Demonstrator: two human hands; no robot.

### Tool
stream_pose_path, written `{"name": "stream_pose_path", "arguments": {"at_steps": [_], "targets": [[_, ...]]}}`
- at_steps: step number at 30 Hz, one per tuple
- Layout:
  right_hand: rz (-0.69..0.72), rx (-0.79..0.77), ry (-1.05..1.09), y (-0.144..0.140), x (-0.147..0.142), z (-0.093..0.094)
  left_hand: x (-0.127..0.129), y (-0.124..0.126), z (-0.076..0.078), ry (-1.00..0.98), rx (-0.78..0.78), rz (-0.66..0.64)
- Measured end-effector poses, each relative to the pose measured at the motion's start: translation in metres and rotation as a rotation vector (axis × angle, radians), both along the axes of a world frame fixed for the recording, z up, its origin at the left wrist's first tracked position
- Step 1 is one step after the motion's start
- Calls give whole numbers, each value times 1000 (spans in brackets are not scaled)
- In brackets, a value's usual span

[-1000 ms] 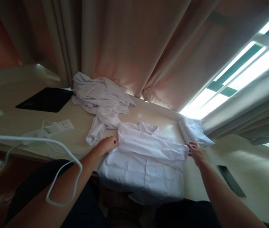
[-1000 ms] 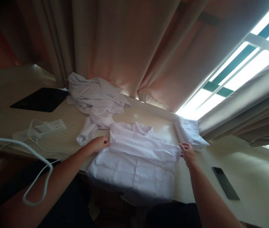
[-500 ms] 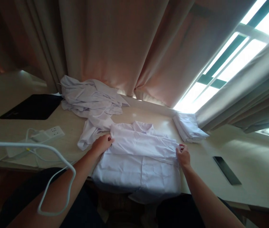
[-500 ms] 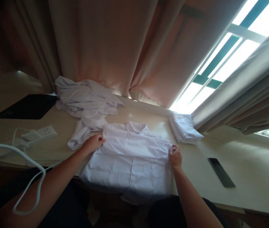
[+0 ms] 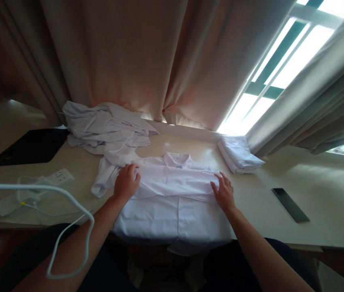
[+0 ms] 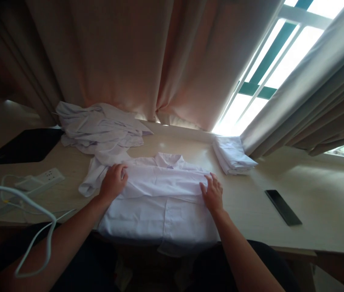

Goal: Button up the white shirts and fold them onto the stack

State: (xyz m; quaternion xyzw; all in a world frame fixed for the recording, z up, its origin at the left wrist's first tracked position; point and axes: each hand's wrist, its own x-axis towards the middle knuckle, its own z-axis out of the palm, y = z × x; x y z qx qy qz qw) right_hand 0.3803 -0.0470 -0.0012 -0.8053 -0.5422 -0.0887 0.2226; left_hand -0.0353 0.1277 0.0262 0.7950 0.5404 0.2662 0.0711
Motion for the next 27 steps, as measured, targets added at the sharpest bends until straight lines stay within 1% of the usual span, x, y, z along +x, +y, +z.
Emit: {"name": "stream_pose_path", "arguments": {"at_steps": [1,2,3,4,5,7,10,12,14,17,27], "targets": [[16,-65,-42,1,-5,-4,11,-4,3,26,69,-99],[16,-135,-73,3,-8,-9,23,-8,4,72,92,-185],[12,-205,-94,5,-11,-14,33,-9,2,127,84,-234],[11,-270,-106,7,-12,-19,42,-9,-3,186,54,-241],[18,-327,-114,8,-12,-23,47,-8,-10,244,11,-222],[37,-397,-123,10,-10,-30,51,0,-27,338,-74,-178],[41,-405,-146,13,-6,-35,43,17,-47,411,-124,-182],[49,-390,-162,18,-3,-35,39,30,-54,438,-121,-197],[58,-382,-172,27,1,-35,40,42,-55,457,-109,-201],[57,-387,-176,48,9,-34,51,63,-55,475,-87,-182],[59,-412,-152,146,57,-37,96,153,-62,497,-49,-172]]}}
